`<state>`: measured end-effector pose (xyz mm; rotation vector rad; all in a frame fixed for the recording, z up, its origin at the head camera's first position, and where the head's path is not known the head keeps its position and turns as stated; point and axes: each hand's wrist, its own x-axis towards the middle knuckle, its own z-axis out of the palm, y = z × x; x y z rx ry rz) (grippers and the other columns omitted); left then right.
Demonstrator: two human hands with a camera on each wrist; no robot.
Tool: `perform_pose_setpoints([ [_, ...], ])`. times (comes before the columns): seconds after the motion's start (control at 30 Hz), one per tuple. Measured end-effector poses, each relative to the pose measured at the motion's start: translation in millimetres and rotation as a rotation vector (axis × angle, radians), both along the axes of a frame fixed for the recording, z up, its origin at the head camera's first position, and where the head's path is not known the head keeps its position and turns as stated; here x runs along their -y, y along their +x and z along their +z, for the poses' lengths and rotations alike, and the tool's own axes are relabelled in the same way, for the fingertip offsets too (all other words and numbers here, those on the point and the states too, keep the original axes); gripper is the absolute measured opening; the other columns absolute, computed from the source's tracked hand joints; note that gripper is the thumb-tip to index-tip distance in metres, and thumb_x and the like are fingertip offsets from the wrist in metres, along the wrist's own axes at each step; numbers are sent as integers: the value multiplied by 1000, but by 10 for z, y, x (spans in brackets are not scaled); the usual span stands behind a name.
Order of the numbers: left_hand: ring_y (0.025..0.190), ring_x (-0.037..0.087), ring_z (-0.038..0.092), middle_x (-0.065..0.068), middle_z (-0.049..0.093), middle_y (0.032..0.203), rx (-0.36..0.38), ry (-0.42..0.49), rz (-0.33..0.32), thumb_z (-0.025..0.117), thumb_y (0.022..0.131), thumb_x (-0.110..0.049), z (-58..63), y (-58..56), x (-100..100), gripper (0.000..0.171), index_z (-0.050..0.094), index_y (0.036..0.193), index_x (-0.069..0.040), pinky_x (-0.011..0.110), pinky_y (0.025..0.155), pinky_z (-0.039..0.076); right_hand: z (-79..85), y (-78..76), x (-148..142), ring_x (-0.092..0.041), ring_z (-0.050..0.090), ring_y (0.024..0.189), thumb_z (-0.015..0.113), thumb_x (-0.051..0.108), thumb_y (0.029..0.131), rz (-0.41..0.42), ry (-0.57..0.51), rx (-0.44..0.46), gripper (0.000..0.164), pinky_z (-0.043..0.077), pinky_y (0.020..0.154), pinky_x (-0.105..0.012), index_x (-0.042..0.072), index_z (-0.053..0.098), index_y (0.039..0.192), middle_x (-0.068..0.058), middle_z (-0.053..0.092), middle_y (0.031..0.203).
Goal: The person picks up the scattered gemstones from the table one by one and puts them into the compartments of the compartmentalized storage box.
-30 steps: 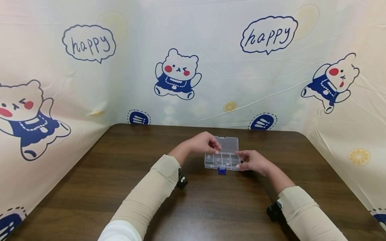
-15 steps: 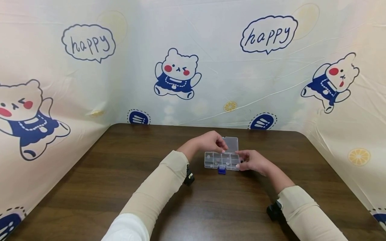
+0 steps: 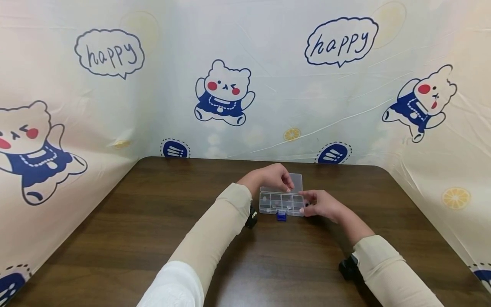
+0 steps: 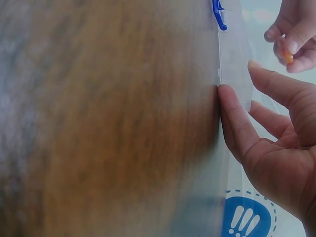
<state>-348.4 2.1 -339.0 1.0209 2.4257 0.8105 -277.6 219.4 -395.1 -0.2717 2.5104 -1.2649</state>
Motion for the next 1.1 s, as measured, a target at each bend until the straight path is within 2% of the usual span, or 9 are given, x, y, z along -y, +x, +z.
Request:
perform_pose_setpoints([
  [0.13,82,11,60,-4,70,90,-7,-33,6,73,88,-9,-23,-38,-44,13,76,100,-6,23,77,51,1,0,1,-27,55,92,78,13,83,2,-2,-2,65,53,76,-31,4,49,142,-15,57,108],
  [0.4,89,10,61,-3,70,95,55,-16,51,72,88,-7,-53,-43,-143,16,76,104,-6,23,79,50,17,4,2,-26,54,91,77,11,84,17,-14,-4,66,52,74,-31,1,47,142,-16,56,109],
  [0.73,84,10,61,-1,71,87,75,24,113,75,85,-3,-197,-29,-228,9,77,90,-9,23,77,50,7,14,5,-27,54,92,77,11,83,18,-26,2,66,53,76,-32,3,48,142,-17,57,111],
  [1.1,80,8,64,0,73,85,59,37,152,75,84,-4,-310,26,-244,13,77,96,-6,22,76,50,-3,-5,-9,-27,53,94,78,12,83,19,-21,-9,66,52,76,-32,3,49,142,-17,57,111],
])
